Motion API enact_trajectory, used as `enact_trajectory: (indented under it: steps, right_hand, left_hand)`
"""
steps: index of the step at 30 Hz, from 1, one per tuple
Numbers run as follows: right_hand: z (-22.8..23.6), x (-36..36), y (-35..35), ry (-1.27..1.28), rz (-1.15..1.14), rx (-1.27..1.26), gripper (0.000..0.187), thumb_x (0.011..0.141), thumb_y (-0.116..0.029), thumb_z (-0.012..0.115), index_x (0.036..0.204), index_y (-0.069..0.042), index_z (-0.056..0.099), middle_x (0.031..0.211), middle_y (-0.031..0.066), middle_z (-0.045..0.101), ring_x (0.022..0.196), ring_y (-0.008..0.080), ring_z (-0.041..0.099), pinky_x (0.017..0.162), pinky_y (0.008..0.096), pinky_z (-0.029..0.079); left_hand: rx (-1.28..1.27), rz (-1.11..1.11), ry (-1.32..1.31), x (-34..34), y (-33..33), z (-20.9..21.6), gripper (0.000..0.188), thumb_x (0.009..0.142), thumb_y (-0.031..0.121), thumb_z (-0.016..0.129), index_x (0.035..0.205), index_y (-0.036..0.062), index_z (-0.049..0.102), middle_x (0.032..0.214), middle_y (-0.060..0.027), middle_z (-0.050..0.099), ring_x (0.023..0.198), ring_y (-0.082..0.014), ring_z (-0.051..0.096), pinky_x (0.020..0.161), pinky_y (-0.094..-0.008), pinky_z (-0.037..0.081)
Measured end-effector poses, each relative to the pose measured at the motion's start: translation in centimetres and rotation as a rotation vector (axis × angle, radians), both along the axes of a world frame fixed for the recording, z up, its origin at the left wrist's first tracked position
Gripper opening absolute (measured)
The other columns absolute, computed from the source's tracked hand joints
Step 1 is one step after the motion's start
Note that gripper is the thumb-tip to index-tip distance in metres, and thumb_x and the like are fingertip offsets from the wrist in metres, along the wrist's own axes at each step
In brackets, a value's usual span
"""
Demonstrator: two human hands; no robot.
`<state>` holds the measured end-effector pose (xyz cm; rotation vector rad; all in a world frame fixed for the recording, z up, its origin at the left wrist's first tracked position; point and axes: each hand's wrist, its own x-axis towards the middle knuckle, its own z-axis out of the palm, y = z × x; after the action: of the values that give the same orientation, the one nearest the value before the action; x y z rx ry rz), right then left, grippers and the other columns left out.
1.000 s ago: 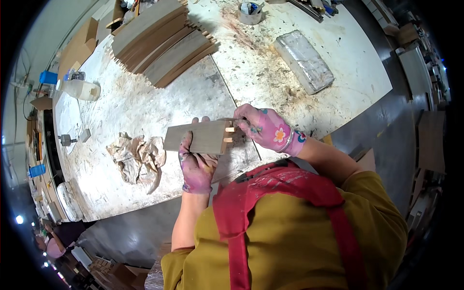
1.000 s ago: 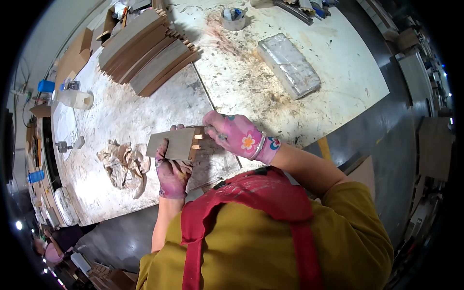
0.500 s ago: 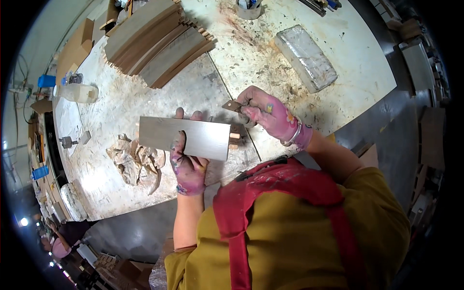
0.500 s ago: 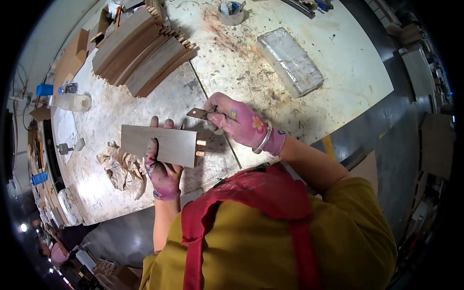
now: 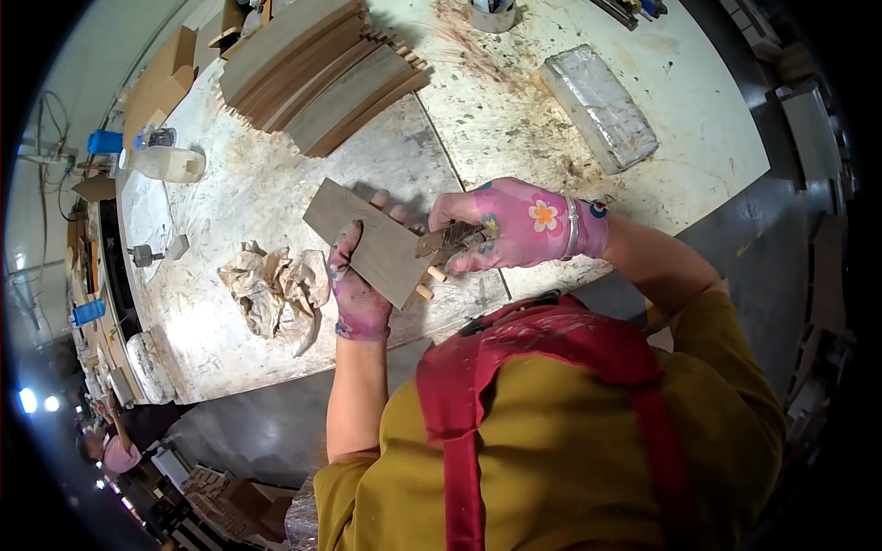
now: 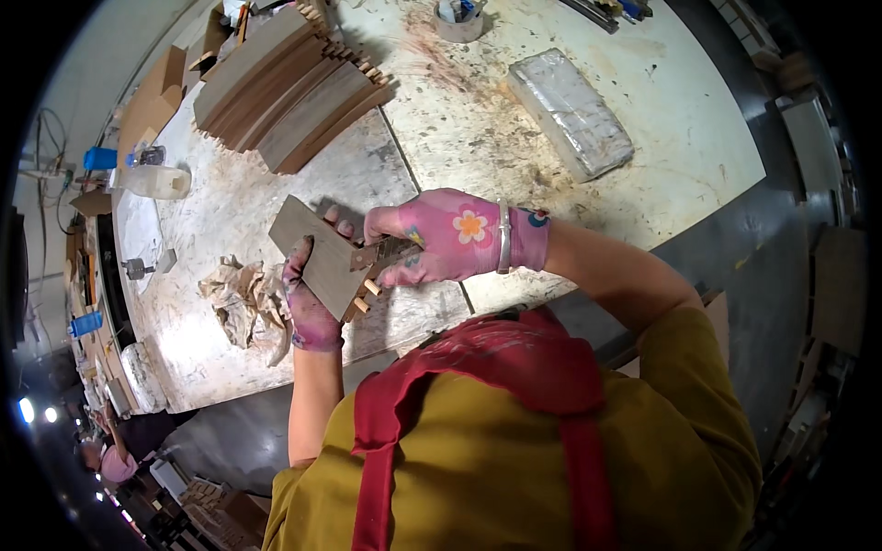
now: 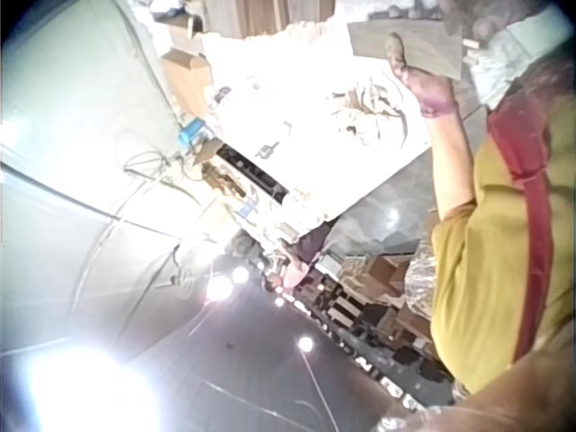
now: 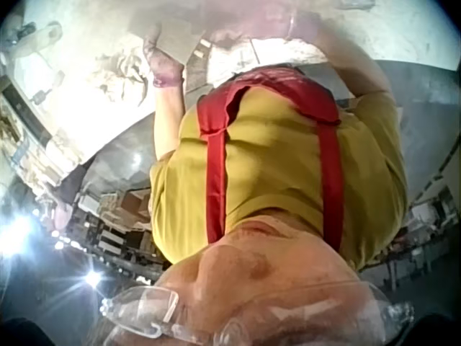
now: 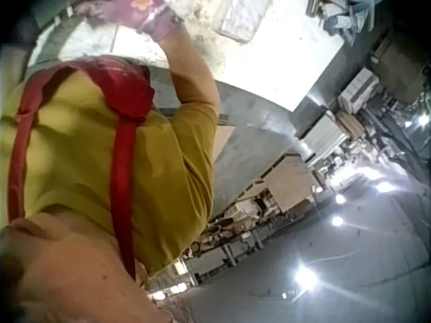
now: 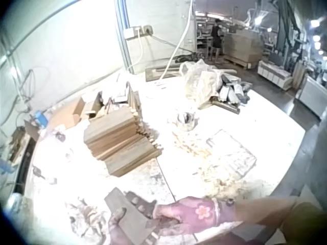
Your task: The person carries a stack of wood components to a workstation, applies glue to the joints of individual pieces using a small applicator, and then re-stacks the components.
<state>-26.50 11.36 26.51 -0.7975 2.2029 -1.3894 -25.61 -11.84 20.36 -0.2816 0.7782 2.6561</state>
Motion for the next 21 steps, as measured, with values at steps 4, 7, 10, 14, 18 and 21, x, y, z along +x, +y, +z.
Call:
enact_trajectory:
  steps: [4,7,10,14,18,21]
  right_hand:
    - [-0.7,-0.1,-0.1,0.092,-0.017,0.064,0.046,0.079,-0.043,0.066,0.105,-0.008,0.054,0.087,0.0148,0.062,0.081,0.0344,0.061,0.071,0.0377,0.047]
    - [-0.1,0.0,-0.3,0.098,-0.025,0.114,0.045,0.078,-0.045,0.066,0.104,-0.009,0.055,0.084,0.0141,0.062,0.079,0.0346,0.06,0.069,0.0383,0.047]
    - [-0.1,0.0,-0.4,0.137,-0.014,0.211,0.042,0.078,-0.044,0.065,0.103,-0.011,0.056,0.082,0.0129,0.062,0.077,0.0344,0.06,0.068,0.0395,0.047]
    - [0.0,0.3,-0.6,0.247,0.003,0.289,0.034,0.081,-0.04,0.062,0.101,-0.014,0.058,0.081,0.0112,0.062,0.076,0.0329,0.06,0.067,0.0411,0.047]
    - [0.0,0.5,0.0,0.359,0.006,0.196,0.029,0.083,-0.035,0.058,0.106,-0.017,0.056,0.078,0.012,0.062,0.071,0.0338,0.061,0.059,0.0423,0.047]
    - [0.5,0.7,0.8,0.084,0.155,0.218,0.023,0.085,-0.028,0.056,0.1,-0.01,0.059,0.083,0.0143,0.063,0.075,0.0329,0.062,0.067,0.0385,0.049]
  left_hand:
    - [-0.013,-0.009,-0.087,-0.3,0.4,0.3,0.035,0.086,0.025,0.048,0.119,0.0121,0.049,0.126,-0.0122,0.05,0.107,-0.0309,0.052,0.09,-0.0527,0.045]
    - [0.018,-0.056,-0.115,-0.2,0.3,0.1,0.039,0.088,0.024,0.044,0.123,0.0057,0.047,0.123,-0.0142,0.052,0.107,-0.0296,0.052,0.091,-0.0465,0.044]
    - [0.062,-0.103,-0.146,-0.3,0.3,0.4,0.046,0.089,0.023,0.042,0.127,-0.0023,0.044,0.115,-0.0165,0.054,0.106,-0.0278,0.053,0.092,-0.0399,0.044]
    - [0.137,-0.117,-0.273,-0.7,0.1,-0.1,0.042,0.084,0.02,0.05,0.122,0.002,0.048,0.121,-0.0132,0.053,0.104,-0.0303,0.053,0.089,-0.0492,0.046]
    - [0.057,-0.086,-0.236,-0.6,0.0,0.1,0.044,0.083,0.021,0.053,0.122,0.0013,0.048,0.118,-0.0151,0.054,0.103,-0.0309,0.054,0.09,-0.0482,0.045]
    - [-0.041,-0.158,-0.25,-1.2,-1.5,-0.4,0.044,0.085,0.021,0.054,0.123,0.001,0.047,0.114,-0.0164,0.057,0.102,-0.0317,0.056,0.091,-0.0478,0.045]
